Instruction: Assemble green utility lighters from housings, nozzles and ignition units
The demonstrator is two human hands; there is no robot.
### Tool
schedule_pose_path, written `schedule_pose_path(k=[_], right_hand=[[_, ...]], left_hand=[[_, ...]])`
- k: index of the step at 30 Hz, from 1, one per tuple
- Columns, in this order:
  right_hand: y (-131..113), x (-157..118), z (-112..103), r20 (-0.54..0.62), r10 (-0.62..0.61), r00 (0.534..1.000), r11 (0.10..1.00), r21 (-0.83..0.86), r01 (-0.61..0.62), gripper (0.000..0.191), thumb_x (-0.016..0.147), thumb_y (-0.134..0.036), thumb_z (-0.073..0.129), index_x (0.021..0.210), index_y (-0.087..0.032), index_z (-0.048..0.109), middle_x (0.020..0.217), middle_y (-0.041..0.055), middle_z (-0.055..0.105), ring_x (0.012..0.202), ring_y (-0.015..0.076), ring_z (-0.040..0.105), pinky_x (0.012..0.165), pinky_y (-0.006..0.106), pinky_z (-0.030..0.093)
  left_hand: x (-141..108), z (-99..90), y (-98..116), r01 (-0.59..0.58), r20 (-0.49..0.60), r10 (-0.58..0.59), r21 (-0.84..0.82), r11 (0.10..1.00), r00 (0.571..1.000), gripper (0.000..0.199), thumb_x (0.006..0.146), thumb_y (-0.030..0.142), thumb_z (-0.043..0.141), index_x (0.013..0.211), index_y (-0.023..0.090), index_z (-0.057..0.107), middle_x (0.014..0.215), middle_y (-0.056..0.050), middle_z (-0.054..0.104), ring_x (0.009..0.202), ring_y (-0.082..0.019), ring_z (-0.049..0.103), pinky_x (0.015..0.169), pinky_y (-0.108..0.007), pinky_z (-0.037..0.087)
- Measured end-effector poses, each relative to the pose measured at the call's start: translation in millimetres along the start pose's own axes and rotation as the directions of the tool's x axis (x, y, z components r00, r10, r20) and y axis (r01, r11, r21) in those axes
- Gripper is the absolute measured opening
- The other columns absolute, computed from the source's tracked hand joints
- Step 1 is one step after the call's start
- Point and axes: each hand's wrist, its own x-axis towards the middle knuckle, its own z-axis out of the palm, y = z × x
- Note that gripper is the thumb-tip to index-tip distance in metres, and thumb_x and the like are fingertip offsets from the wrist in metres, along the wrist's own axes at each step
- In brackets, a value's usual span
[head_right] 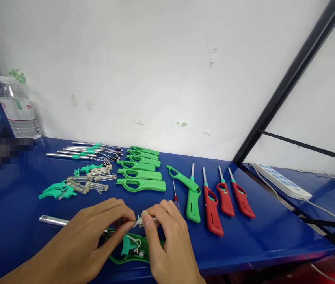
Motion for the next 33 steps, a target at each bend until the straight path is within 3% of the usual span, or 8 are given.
schedule_pose_path(k=[5,11,33], right_hand=[[0.6,-0.1,1.5,-0.019,-0.008,1.000,1.000,0.007,0.008,0.025,0.116,-0.023,0.049,0.096,-0.027,0.063,0.089,-0.0018,0.067,0.084,0.0193,0.064,0.089,0.034,0.046],[-0.1,0.1,2.2,0.011,0.007,1.000,1.000,0.023,-0.007,0.026,0.116,-0.024,0.050,0.094,-0.026,0.063,0.089,-0.0030,0.067,0.085,0.0181,0.063,0.089,0.032,0.044],[-0.8,-0.2,1.4,-0.015,0.008,1.000,1.000,0.021,-0.008,0.025,0.116,-0.024,0.052,0.093,-0.026,0.063,0.088,-0.0049,0.067,0.084,0.0159,0.064,0.089,0.029,0.045]], left_hand=[[0.7,-5.2,7.4,0.004,0.071,-0.006,0.018,1.000,0.997,0.032,0.113,0.026,0.035,0.106,0.027,0.067,0.103,-0.001,0.071,0.096,-0.023,0.068,0.080,-0.037,0.045],[1.3,-1.9,5.0,0.052,0.079,-0.050,-0.022,0.998,0.996,0.025,0.113,0.032,0.046,0.102,0.028,0.067,0.100,0.001,0.068,0.094,-0.022,0.067,0.079,-0.036,0.043],[1.7,-0.8,4.8,0.058,0.108,-0.062,0.034,0.998,0.992,0.026,0.114,0.029,0.044,0.103,0.027,0.067,0.103,0.001,0.069,0.099,-0.023,0.068,0.081,-0.038,0.045]])
